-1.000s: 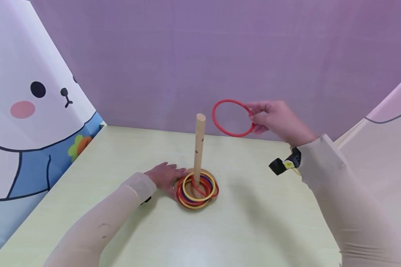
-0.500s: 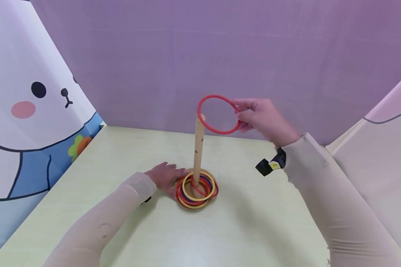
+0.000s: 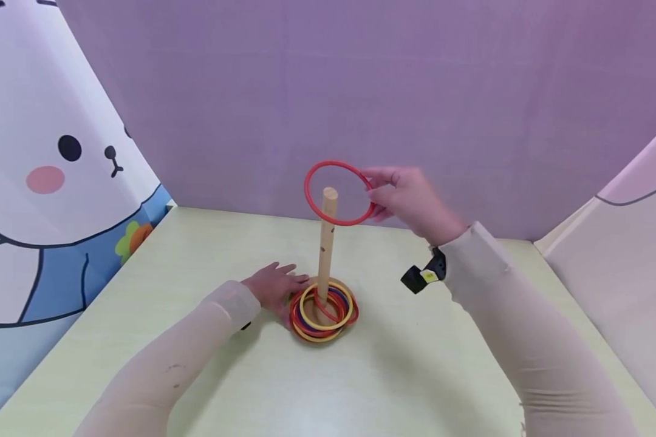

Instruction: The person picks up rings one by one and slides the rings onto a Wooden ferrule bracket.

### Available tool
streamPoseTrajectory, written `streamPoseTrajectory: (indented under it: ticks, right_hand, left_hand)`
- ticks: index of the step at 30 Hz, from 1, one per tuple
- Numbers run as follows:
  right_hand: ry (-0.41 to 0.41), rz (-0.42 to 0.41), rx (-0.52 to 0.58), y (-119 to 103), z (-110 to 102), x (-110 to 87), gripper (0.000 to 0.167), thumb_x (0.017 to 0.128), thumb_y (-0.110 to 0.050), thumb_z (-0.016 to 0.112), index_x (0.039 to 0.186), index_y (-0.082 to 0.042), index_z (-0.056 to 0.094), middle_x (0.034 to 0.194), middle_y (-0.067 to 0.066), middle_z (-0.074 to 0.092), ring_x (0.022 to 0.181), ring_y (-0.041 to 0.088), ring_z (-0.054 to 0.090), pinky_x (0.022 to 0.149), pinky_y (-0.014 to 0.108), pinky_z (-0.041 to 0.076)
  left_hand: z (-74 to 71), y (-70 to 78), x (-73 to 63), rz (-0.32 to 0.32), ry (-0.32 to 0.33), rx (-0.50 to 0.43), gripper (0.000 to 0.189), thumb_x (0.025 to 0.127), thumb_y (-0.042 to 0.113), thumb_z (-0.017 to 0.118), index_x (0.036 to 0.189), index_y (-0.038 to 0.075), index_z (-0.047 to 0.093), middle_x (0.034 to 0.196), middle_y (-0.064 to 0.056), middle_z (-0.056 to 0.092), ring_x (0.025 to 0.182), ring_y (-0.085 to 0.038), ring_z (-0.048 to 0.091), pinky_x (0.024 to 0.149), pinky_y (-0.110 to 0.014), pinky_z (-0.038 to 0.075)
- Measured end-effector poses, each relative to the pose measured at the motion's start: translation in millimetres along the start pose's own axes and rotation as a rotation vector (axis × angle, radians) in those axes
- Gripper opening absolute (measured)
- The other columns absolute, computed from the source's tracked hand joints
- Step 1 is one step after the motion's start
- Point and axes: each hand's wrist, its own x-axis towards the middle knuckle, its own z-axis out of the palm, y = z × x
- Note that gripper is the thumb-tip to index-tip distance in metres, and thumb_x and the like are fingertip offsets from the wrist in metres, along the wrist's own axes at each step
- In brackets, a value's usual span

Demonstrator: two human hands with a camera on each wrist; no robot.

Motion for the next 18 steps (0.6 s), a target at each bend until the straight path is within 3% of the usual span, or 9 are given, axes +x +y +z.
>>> streamPoseTrajectory:
  ticks: [10,18]
  right_hand:
    - [-0.058,0.017,0.035,2,13,0.3,0.042,0.094,-0.003,0.056,0.136,-0.005,0.054,0.104,0.018,0.061,0.068,0.026,0.063,0.068,0.036,0.058]
    - [-0.069,0.012,0.036,9,18,1.6,0.042,0.093,-0.003,0.057,0.135,-0.004,0.054,0.1,0.018,0.062,0.069,0.029,0.063,0.064,0.032,0.058]
  left_hand:
    - [2.8,-1.0,0.3,-0.024,-0.018,-0.042,0.096,0.066,0.06,0.079,0.146,0.021,0.043,0.15,-0.001,0.039,0.14,-0.036,0.028,0.11,-0.059,0.021]
    - [2.6,-0.3,0.1,-0.013,-0.009,-0.031,0.094,0.068,0.058,0.079,0.145,0.018,0.044,0.15,-0.002,0.039,0.138,-0.038,0.03,0.11,-0.058,0.023]
